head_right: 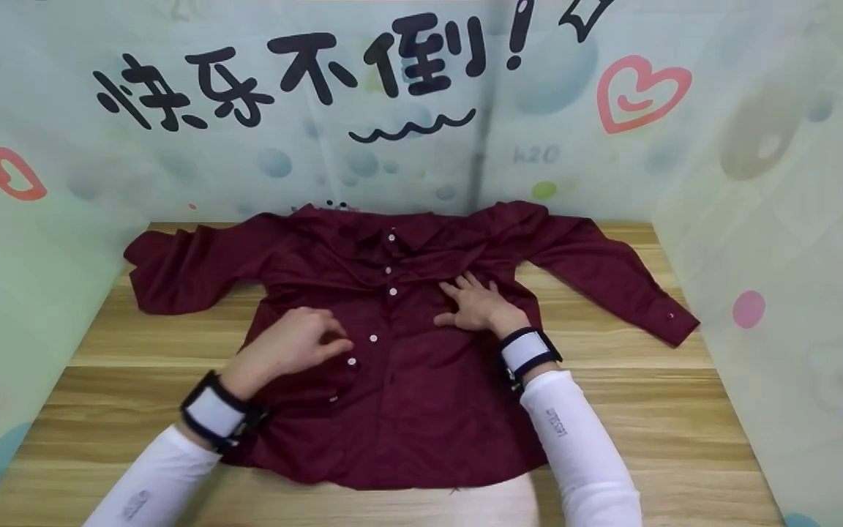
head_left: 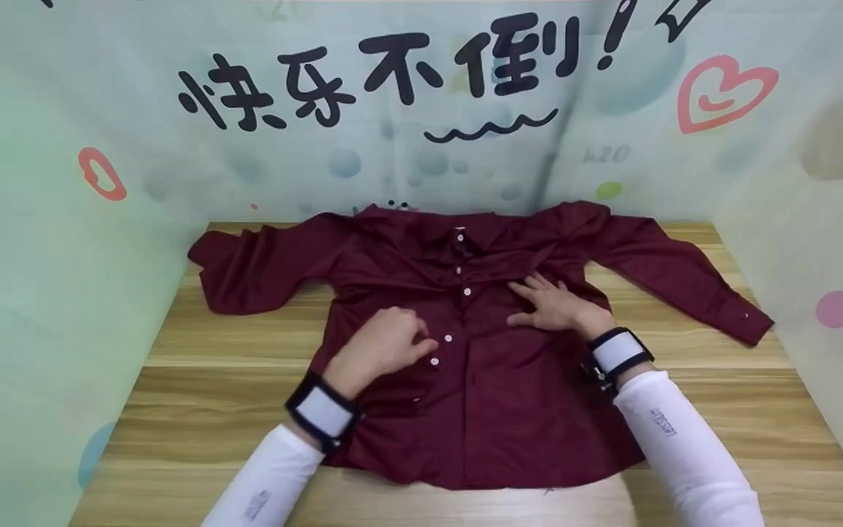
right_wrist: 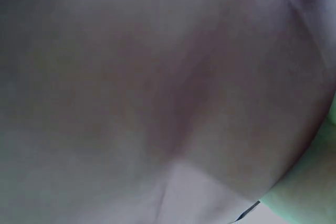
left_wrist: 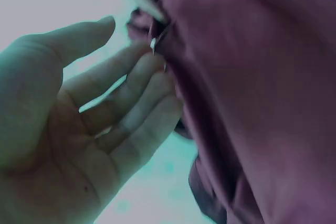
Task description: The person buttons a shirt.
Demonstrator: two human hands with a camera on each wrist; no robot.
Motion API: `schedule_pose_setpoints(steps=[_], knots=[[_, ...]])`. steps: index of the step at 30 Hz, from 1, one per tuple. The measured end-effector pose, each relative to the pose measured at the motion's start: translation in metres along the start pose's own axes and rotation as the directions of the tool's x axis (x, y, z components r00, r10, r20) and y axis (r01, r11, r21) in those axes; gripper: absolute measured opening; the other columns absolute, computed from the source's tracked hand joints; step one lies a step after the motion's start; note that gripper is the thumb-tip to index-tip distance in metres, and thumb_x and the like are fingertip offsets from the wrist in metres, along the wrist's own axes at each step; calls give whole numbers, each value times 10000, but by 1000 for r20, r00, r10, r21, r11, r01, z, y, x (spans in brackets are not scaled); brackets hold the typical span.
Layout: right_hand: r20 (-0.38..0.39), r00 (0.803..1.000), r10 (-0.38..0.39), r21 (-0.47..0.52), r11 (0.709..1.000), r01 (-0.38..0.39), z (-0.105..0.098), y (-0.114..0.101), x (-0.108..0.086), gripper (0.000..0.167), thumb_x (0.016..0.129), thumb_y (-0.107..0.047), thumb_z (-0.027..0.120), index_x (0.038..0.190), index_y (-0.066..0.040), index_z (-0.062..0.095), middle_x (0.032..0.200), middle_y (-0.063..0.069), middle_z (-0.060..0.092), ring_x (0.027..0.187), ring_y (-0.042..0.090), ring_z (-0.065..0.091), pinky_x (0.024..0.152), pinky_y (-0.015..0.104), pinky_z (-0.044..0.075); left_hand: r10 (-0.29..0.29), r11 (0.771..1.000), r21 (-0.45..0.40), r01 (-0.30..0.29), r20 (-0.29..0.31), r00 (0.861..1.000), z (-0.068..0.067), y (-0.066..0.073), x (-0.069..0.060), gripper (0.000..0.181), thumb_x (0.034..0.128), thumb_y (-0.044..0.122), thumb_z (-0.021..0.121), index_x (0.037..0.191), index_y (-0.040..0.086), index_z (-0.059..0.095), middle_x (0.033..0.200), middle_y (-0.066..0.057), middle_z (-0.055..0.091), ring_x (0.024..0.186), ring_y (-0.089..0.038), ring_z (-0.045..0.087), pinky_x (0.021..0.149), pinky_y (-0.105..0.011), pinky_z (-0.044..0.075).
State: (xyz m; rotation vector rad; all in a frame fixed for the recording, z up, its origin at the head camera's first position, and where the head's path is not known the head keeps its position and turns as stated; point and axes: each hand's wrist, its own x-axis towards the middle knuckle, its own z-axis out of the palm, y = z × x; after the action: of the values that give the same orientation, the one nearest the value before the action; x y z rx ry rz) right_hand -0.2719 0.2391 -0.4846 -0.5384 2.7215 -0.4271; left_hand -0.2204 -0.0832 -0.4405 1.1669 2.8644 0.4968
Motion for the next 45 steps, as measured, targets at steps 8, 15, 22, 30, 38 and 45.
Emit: schedule_pose_setpoints(steps=[8,15,22,30,38,45], knots=[[-112,988,-107,6,994,108,-3,-3,-11,858,803,-515,714,1452,-49,400,1470,296,290,1380,401,222,1073,582,196,-13,986,165,9,24,1000,36,17,19,285,809,317,749,725,52,685,778,-111,652,731,-294,640,674,-401,529],[-261,947,-185,-9,982,189,-5,-25,-33,689,891,-545,583,1401,-90,494,1465,174,385,1327,357,358,1045,486,320,-30,979,203,33,-17,999,44,21,18,225,759,247,791,763,44,694,766,-93,644,709,-280,641,632,-381,537],[-354,787,-506,-255,861,439,11,-49,-64,414,817,-363,757,1116,-79,716,1039,50,663,949,209,622,802,373,511,-17,981,190,32,-80,997,47,23,17,95,778,67,689,688,48,664,694,-102,626,645,-286,633,543,-375,528],[-144,835,-531,-352,816,458,39,-55,-84,526,697,-474,792,1073,-109,742,898,-2,562,814,175,563,696,348,504,-60,996,63,64,-62,996,45,13,17,292,735,-14,640,493,129,560,528,3,552,562,-227,605,530,-325,513],[-174,797,-578,-253,809,531,46,-50,-85,78,793,-189,778,860,-152,770,783,-73,605,772,128,611,652,312,509,-65,998,14,66,-57,996,43,7,15,401,752,-9,617,430,169,457,459,69,458,518,-186,567,514,-304,489],[-157,806,-570,-175,820,546,29,-47,-102,15,816,-177,759,804,-171,767,747,-113,590,733,64,610,634,280,505,-62,998,4,63,-67,996,42,5,16,334,733,-6,624,469,161,506,507,51,487,542,-202,568,533,-336,497]])
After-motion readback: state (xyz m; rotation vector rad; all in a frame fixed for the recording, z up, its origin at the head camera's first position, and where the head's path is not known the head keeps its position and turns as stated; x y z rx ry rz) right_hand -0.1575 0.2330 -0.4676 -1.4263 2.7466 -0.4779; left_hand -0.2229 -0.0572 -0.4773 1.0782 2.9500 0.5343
